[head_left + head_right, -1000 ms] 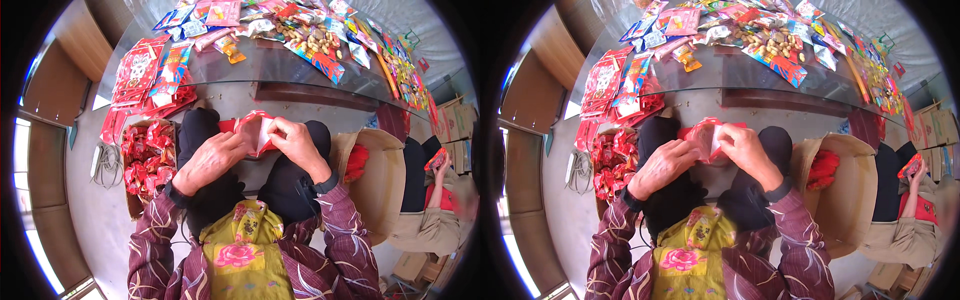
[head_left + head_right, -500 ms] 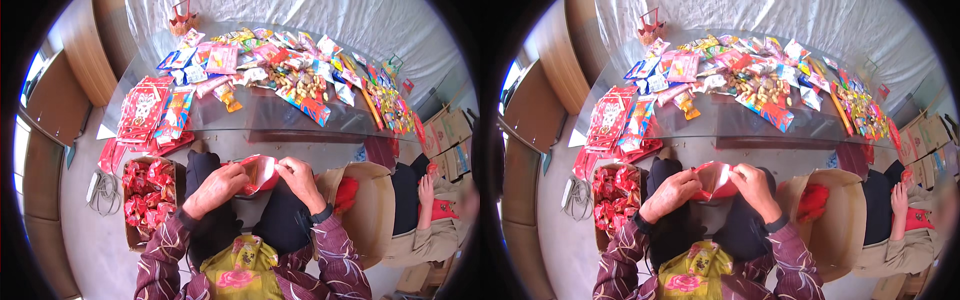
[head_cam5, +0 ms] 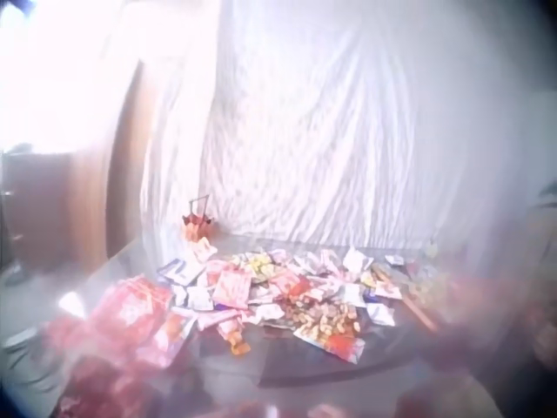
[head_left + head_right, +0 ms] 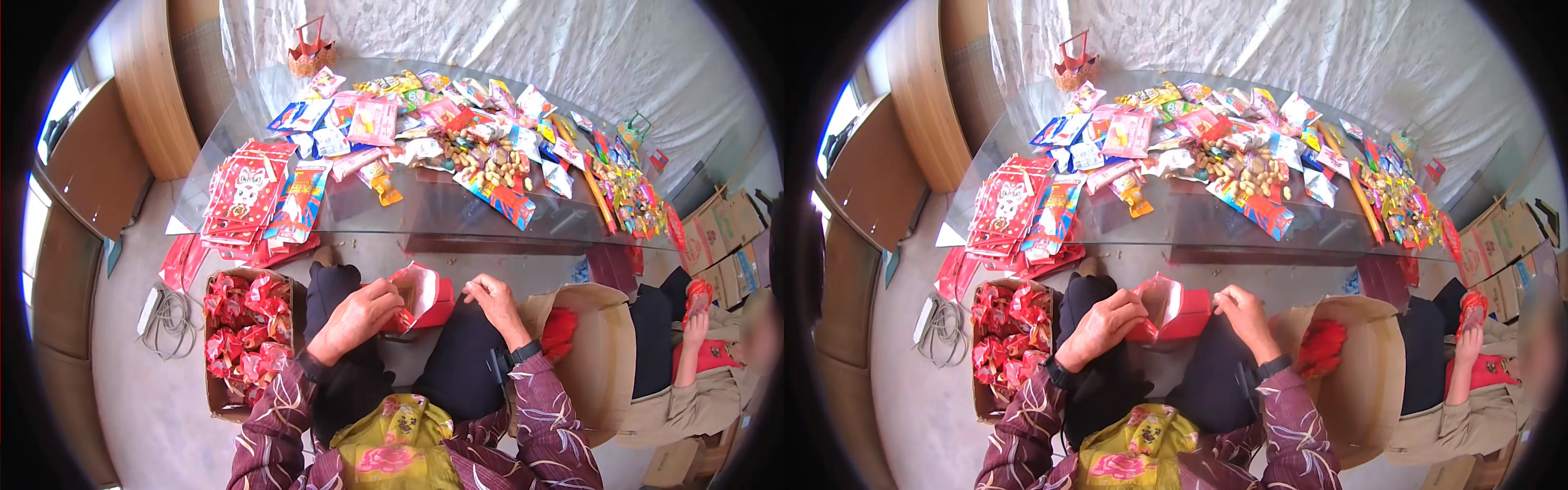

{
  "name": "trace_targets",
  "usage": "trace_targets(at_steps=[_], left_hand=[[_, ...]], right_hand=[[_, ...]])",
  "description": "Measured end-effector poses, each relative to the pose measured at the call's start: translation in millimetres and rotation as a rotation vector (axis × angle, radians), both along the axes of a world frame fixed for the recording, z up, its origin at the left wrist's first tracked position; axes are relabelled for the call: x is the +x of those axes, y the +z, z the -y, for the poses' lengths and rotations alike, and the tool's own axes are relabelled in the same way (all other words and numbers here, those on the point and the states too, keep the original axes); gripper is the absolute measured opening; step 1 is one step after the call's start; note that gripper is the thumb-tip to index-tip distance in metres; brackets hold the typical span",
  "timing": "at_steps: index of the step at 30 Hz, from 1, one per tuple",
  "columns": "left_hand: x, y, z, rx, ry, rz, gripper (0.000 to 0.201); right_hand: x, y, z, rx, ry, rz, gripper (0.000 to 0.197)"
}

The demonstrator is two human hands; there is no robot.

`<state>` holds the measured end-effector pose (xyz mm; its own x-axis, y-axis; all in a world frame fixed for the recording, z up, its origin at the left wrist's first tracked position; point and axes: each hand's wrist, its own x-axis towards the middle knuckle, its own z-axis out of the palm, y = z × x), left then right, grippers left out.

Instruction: Fill small red gift bags with various snack items including nuts and candies.

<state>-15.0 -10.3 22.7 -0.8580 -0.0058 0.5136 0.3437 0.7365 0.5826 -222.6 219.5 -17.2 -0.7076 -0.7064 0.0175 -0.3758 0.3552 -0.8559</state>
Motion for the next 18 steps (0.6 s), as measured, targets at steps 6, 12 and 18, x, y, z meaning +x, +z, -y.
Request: trace_targets(at_steps=[6,12,18], left_hand=[[1.5,-8.3,-2.8,0.019,0.028,-0.098,0.016],[0.4,-9.7,-5.3,0.055,0.048,-0.079,0.013],[-3.0,-8.1,-5.9,0.074,0.076,0.008,0.013]], right_hand=[[6.6,25.7,-10.5,-0.114,-0.011,0.244,0.021],[16.1,64.4,-30.2,-0.065,0.101,0.207,0.018],[8.0,68.0,-32.7,-0.105,0.105,0.348,0.021]])
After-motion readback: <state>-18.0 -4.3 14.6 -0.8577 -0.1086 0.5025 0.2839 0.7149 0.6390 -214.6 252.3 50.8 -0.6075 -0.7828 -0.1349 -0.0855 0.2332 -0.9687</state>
